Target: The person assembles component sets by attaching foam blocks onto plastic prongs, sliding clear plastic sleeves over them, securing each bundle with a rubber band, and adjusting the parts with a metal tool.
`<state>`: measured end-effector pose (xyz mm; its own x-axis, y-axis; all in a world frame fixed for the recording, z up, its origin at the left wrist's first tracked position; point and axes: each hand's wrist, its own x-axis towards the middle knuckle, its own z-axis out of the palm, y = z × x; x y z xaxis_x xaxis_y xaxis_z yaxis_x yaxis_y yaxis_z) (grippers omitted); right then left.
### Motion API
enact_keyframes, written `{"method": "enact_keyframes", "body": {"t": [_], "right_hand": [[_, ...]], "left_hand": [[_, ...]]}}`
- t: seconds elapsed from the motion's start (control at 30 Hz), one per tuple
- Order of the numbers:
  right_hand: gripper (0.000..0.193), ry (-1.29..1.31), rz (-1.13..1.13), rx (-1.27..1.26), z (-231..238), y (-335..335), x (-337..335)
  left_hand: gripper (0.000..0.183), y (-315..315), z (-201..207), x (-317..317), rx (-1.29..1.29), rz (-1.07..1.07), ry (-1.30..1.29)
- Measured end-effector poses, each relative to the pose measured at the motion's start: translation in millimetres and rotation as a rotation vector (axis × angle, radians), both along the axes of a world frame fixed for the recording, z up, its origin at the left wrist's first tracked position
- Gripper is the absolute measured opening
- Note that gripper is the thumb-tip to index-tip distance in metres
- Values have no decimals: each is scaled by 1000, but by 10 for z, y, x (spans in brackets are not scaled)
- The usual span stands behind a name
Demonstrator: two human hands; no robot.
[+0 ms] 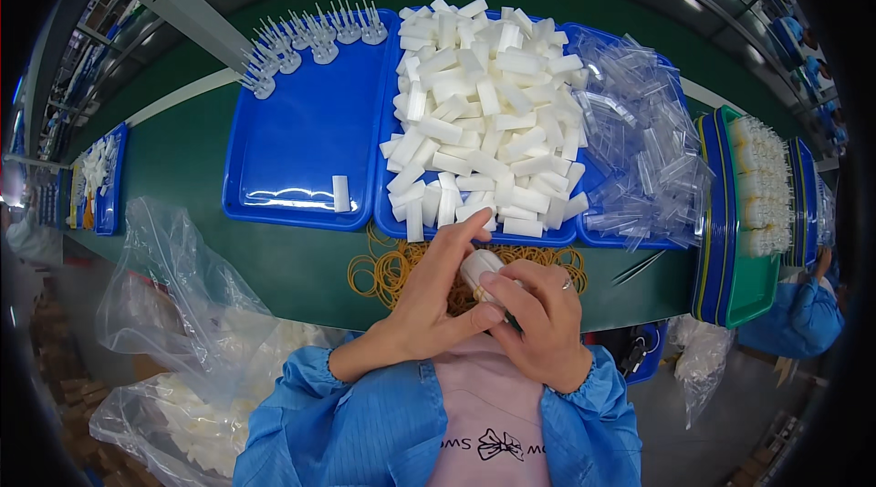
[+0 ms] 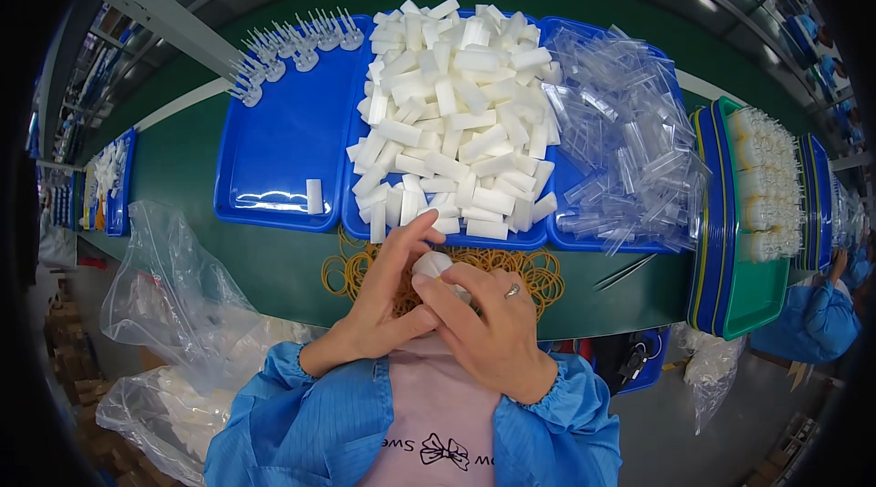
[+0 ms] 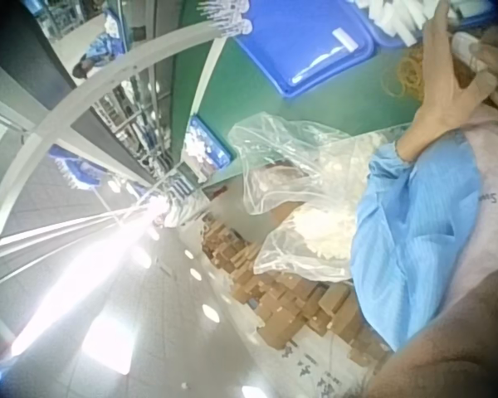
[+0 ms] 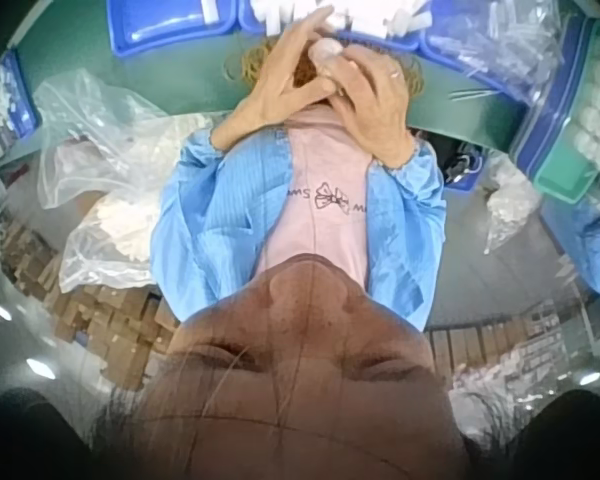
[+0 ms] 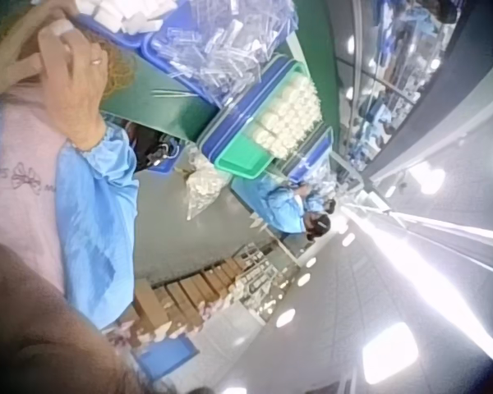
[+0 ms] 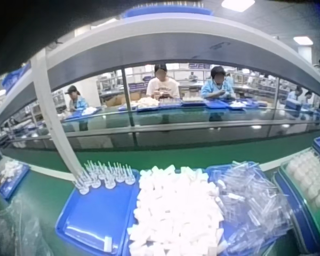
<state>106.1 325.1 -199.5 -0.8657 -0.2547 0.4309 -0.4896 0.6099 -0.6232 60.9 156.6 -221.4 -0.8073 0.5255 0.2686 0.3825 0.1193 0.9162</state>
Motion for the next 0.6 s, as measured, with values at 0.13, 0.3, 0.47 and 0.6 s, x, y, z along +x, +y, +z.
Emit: {"method": "enact_keyframes", "body": {"t": [0.13, 0.3, 0.47, 0.6], "right_hand": [[59, -126, 103, -343, 84, 78, -31], [72, -288, 96, -560, 2, 258, -76], [80, -477, 220, -808, -12, 254, -48], [82, -469, 264, -802, 10, 274, -48]], "left_hand": [[83, 11, 27, 77, 421, -17, -567], [97, -15, -41, 114, 715, -109, -603], [98, -38, -56, 127, 596, -117, -399], [94, -52, -56, 136, 561, -152, -267]]}}
